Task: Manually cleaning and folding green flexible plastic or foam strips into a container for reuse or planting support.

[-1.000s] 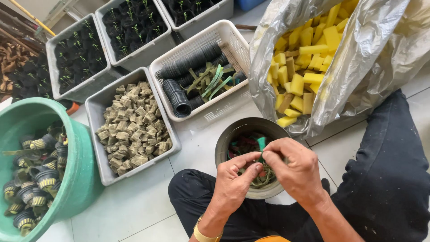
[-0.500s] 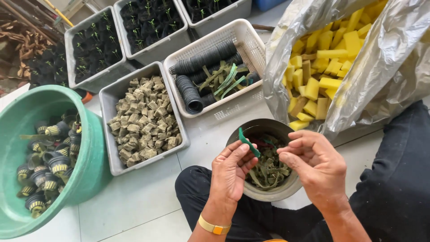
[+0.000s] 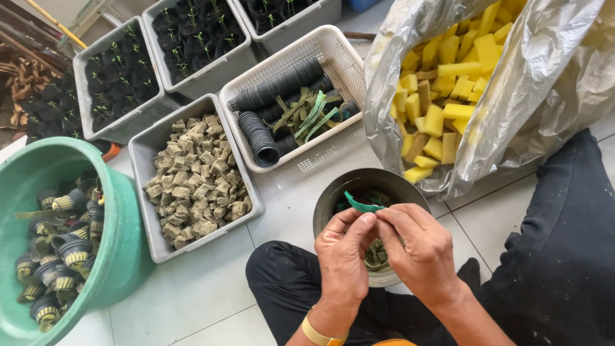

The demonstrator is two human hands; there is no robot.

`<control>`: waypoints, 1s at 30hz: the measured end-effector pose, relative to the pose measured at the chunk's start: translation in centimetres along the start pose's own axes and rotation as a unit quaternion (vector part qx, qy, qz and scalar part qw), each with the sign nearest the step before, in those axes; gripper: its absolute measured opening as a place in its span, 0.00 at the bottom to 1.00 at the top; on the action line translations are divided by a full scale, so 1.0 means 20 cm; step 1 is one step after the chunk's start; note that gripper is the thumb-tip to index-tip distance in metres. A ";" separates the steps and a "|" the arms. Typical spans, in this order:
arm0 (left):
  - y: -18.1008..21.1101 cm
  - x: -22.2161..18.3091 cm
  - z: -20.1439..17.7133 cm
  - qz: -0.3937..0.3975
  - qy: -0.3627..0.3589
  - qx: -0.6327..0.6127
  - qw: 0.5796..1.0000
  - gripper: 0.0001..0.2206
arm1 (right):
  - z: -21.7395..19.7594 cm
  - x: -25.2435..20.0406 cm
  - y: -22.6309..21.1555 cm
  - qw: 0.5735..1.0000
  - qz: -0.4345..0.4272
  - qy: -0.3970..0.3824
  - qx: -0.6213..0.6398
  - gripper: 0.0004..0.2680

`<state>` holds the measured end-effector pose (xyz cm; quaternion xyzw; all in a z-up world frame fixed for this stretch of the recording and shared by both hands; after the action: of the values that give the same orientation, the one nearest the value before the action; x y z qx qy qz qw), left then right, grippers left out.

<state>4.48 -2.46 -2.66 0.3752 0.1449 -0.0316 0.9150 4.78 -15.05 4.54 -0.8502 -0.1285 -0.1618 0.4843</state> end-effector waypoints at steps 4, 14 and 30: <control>-0.04 0.01 -0.01 0.011 -0.012 0.029 0.999 0.07 | 0.03 -0.01 0.00 0.996 -0.041 0.030 -0.068 0.04; 0.10 0.01 0.06 0.032 0.017 -0.017 0.999 0.06 | -0.09 0.02 0.00 0.996 0.019 0.080 -0.013 0.01; 0.13 0.00 0.09 0.052 -0.071 -0.025 0.996 0.07 | -0.15 -0.01 0.03 0.988 0.057 0.117 0.087 0.02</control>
<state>5.41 -1.93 0.26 0.3565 0.0608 -0.0065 0.9323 4.30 -18.02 5.40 -0.7862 -0.0357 -0.2205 0.5762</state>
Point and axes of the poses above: each hand's wrist, its own x-axis towards the middle knuckle, its own z-axis out of the palm, y = z × x, the point moved 4 cm from there along x, towards the middle knuckle, and after that the axes turned 6 degrees about -y, right-handed, at the moved point
